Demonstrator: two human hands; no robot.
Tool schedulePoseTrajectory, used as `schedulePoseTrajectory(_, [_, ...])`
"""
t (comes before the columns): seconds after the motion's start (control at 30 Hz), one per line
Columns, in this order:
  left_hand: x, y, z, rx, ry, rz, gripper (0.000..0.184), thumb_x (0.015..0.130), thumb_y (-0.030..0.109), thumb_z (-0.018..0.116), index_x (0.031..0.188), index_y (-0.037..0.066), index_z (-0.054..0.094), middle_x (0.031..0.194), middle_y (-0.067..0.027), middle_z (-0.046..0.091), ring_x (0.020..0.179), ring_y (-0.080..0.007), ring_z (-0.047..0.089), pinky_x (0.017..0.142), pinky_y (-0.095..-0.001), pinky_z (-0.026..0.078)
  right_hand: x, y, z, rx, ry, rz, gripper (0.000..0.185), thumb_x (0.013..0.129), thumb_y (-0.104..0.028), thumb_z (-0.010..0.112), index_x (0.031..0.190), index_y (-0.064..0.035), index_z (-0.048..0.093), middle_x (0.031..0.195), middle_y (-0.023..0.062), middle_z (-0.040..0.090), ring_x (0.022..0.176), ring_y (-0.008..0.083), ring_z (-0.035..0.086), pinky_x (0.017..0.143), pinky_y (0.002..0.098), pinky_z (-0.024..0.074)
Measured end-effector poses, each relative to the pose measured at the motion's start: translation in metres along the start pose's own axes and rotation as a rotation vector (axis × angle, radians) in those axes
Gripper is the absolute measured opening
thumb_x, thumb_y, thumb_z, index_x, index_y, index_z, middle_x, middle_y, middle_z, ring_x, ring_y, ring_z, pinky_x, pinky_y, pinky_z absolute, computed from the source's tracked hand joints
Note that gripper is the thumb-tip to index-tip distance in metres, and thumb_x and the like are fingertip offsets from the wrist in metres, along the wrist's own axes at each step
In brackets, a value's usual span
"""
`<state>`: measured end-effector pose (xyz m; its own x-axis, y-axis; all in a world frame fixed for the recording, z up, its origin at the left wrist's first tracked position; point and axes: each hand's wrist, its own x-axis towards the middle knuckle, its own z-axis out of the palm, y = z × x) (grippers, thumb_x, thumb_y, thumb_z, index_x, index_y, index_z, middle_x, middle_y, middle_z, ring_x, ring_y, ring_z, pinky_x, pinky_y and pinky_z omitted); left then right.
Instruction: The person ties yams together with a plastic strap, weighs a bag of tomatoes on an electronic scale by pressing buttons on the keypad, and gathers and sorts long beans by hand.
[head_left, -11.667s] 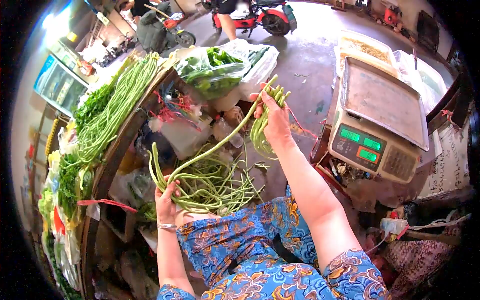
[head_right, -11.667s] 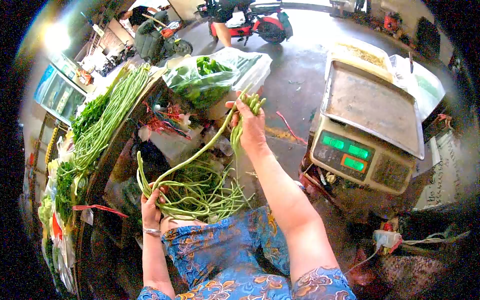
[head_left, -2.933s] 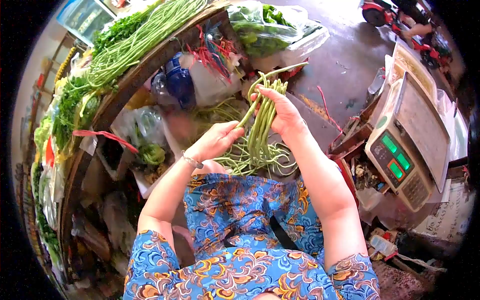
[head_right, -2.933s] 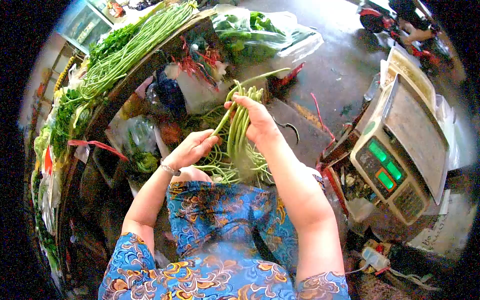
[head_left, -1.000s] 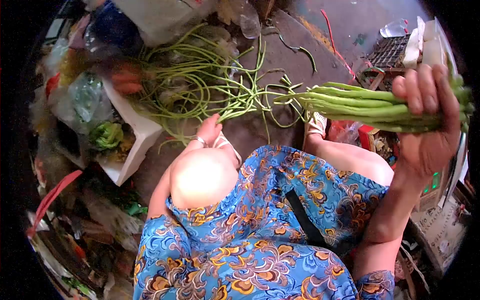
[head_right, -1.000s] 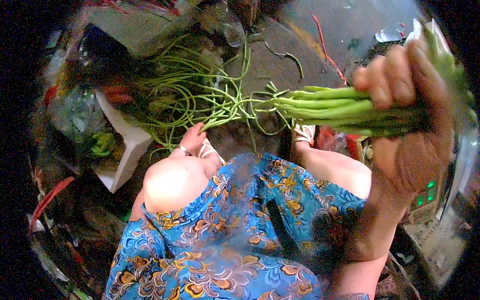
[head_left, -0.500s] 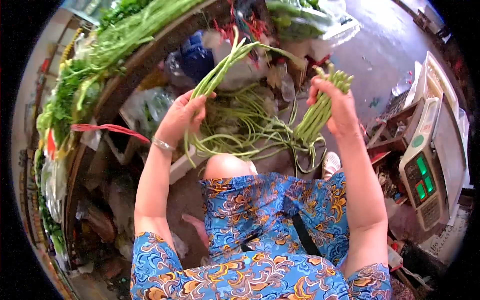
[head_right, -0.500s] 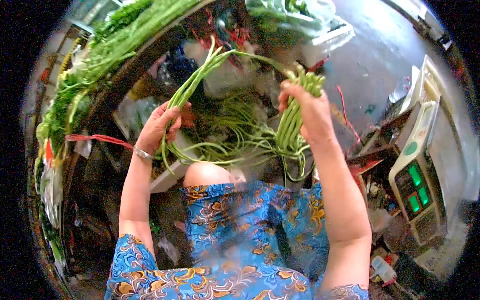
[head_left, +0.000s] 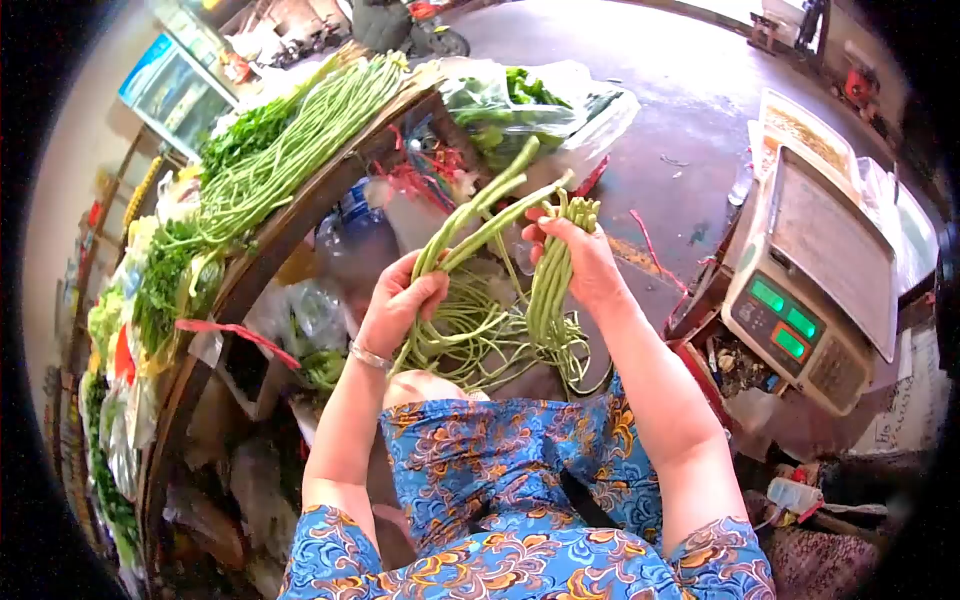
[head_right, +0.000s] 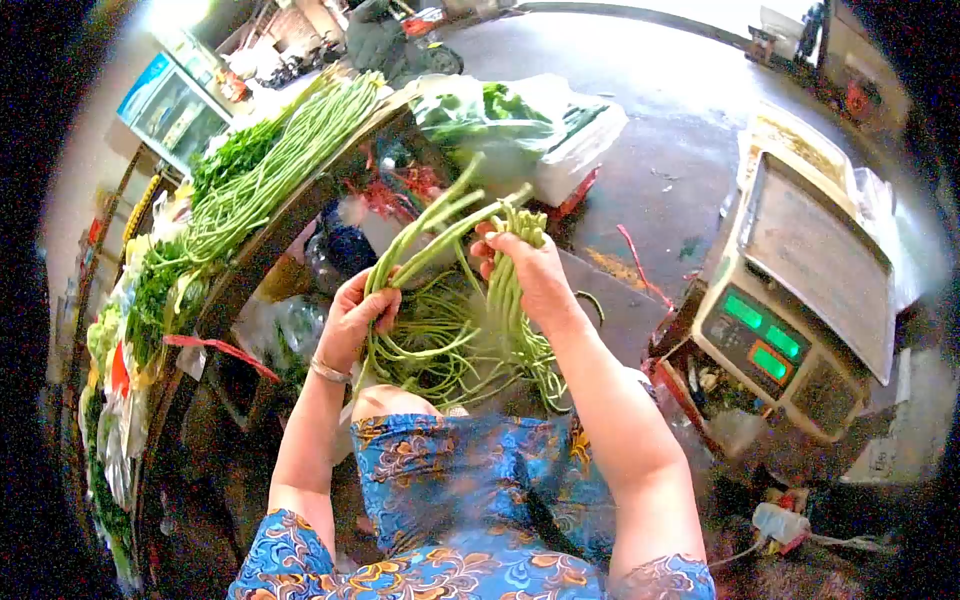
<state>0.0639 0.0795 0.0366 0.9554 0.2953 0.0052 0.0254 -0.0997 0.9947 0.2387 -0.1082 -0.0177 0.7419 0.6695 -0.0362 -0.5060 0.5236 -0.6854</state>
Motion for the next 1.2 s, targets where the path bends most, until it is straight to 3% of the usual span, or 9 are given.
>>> schedulePoseTrajectory(0.1, [0.004,-0.006,0.011,0.002,-0.03,-0.002,0.026,0.094,0.013,0.06,0.118,0.004,0.06,0.074,0.0034,0.054,0.055,-0.0025,0.043,0.048,-0.0185,0.033,-0.002,-0.008,-0.008,0.005,0.019,-0.012,0.026,0.089,-0.012,0.06,0.11,0.0013,0.062,0.086,0.0102,0.068,0.067,0.016,0.063,0.059,0.0293,0.0526])
schedulePoseTrajectory(0.17, [0.005,-0.007,0.017,0.018,-0.051,-0.006,0.02,0.092,0.011,0.06,0.11,0.003,0.061,0.074,-0.0005,0.058,0.055,-0.0069,0.048,0.049,-0.0205,0.038,-0.003,-0.013,-0.011,0.024,0.033,0.005,0.027,0.089,-0.013,0.06,0.112,0.001,0.062,0.087,0.0101,0.068,0.067,0.016,0.063,0.06,0.0297,0.0526])
schedulePoseTrajectory(0.23, [0.007,-0.006,0.022,0.0,-0.054,-0.008,0.02,0.092,0.01,0.061,0.111,0.003,0.061,0.074,-0.0011,0.058,0.055,-0.0074,0.049,0.05,-0.021,0.04,-0.004,-0.018,-0.013,0.141,0.049,-0.018,0.02,0.088,-0.01,0.059,0.105,-0.0022,0.063,0.085,0.0103,0.069,0.064,0.0161,0.061,0.057,0.0297,0.051])
schedulePoseTrajectory(0.53, [-0.001,-0.03,0.026,-0.166,0.029,-0.006,0.023,0.091,0.007,0.059,0.113,0.004,0.061,0.079,-0.0065,0.062,0.058,-0.0112,0.054,0.052,-0.0225,0.044,0.006,-0.021,-0.032,0.247,0.126,-0.063,0.017,0.086,-0.012,0.063,0.097,0.0006,0.064,0.076,0.0079,0.064,0.062,0.018,0.061,0.057,0.0305,0.0516])
schedulePoseTrajectory(0.63, [-0.006,-0.041,0.031,-0.2,0.053,0.009,0.023,0.09,0.007,0.06,0.113,0.004,0.061,0.081,-0.0063,0.062,0.06,-0.0114,0.055,0.052,-0.0231,0.044,0.007,-0.02,-0.032,0.273,0.229,0.028,0.015,0.085,-0.011,0.064,0.093,0.0011,0.065,0.074,0.0072,0.063,0.062,0.0171,0.06,0.057,0.0297,0.0516])
schedulePoseTrajectory(1.03, [-0.019,-0.096,0.041,-0.136,0.105,-0.033,0.024,0.092,0.008,0.061,0.115,0.004,0.062,0.08,-0.0002,0.061,0.063,-0.006,0.051,0.054,-0.0213,0.042,0.001,-0.009,-0.012,0.06,0.021,0.07,0.023,0.084,-0.006,0.065,0.105,-0.0005,0.064,0.092,0.01,0.067,0.067,0.0155,0.062,0.058,0.029,0.0534])
schedulePoseTrajectory(1.17, [-0.024,-0.102,0.05,-0.119,0.064,-0.089,0.032,0.091,0.008,0.063,0.122,0.003,0.06,0.083,0.0,0.063,0.064,-0.005,0.051,0.057,-0.0204,0.043,0.009,0.004,-0.013,0.022,0.007,0.115,0.019,0.084,-0.005,0.066,0.103,-0.0024,0.064,0.088,0.0067,0.066,0.067,0.0147,0.062,0.058,0.0286,0.0536])
schedulePoseTrajectory(1.2, [-0.024,-0.101,0.05,-0.126,0.039,-0.107,0.033,0.092,0.009,0.061,0.124,0.003,0.059,0.084,-0.001,0.063,0.065,-0.0059,0.052,0.058,-0.021,0.043,0.011,0.006,-0.014,0.016,0.011,0.111,0.029,0.085,-0.009,0.064,0.112,0.0001,0.063,0.091,0.0098,0.068,0.068,0.0157,0.063,0.062,0.0292,0.0537])
